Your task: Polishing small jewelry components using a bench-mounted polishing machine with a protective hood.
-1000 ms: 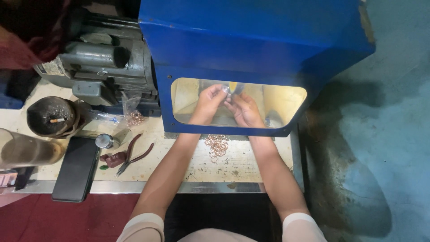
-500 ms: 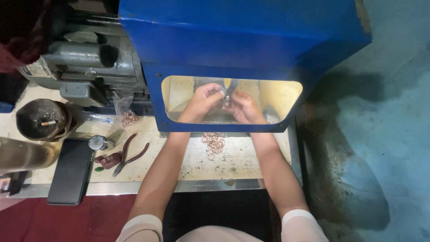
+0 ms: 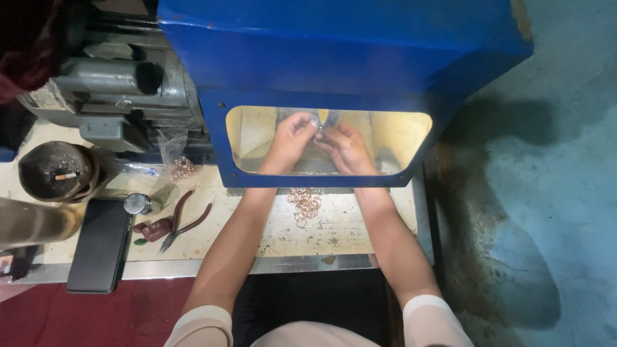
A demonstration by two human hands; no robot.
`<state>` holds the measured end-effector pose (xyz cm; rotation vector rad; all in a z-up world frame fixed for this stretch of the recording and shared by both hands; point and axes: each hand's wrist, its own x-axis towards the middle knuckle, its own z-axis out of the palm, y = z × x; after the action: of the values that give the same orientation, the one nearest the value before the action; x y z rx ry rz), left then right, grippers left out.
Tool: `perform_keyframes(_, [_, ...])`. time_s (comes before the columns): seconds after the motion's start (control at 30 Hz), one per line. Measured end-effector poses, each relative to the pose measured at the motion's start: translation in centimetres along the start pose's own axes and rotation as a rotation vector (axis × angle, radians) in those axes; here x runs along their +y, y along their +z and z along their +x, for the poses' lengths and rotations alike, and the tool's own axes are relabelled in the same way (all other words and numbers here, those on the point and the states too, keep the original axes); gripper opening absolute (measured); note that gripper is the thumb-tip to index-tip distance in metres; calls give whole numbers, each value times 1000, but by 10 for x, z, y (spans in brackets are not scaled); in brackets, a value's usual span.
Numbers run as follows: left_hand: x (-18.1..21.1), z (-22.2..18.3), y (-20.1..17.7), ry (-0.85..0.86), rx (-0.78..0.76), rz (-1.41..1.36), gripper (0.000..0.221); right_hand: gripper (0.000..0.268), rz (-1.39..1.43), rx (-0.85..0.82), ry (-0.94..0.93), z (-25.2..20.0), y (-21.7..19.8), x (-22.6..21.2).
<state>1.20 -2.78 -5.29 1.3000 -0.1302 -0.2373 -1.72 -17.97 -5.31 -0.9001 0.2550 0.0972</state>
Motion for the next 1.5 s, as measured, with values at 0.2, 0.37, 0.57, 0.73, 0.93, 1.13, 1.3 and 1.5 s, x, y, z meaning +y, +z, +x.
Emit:
perform_keyframes(0.2, [5,0,2,-20,-43,115,18,15,-35,27,15,-2,-8,-6])
perform_keyframes(0.37, [5,2,0,26,4,155,18,15,-126,90,-71,-2,7,-3])
perform_keyframes(0.57, [15,-5,1,40,-43,215,18,15,-364,152,-137,-3,2,-3])
perform_keyframes(0.73, [11,-2,-3,35,11,159,17,18,-534,165,-185,-13,19,-11])
perform_keyframes(0.93, [10,-4,3,31,15,154,14,12,-280,132,-139,9,-6,10])
perform_keyframes(1.13, [17,-3,-10,129,-35,245,14,16,-331,67,-196,-8,9,-2])
perform_keyframes(1.3, [17,-6,1,23,8,175,16,15,-403,138,-259,19,-16,24])
perform_keyframes(1.5, [-1,8,-18,-27,-104,269,15,15,-476,20,-294,-8,4,1])
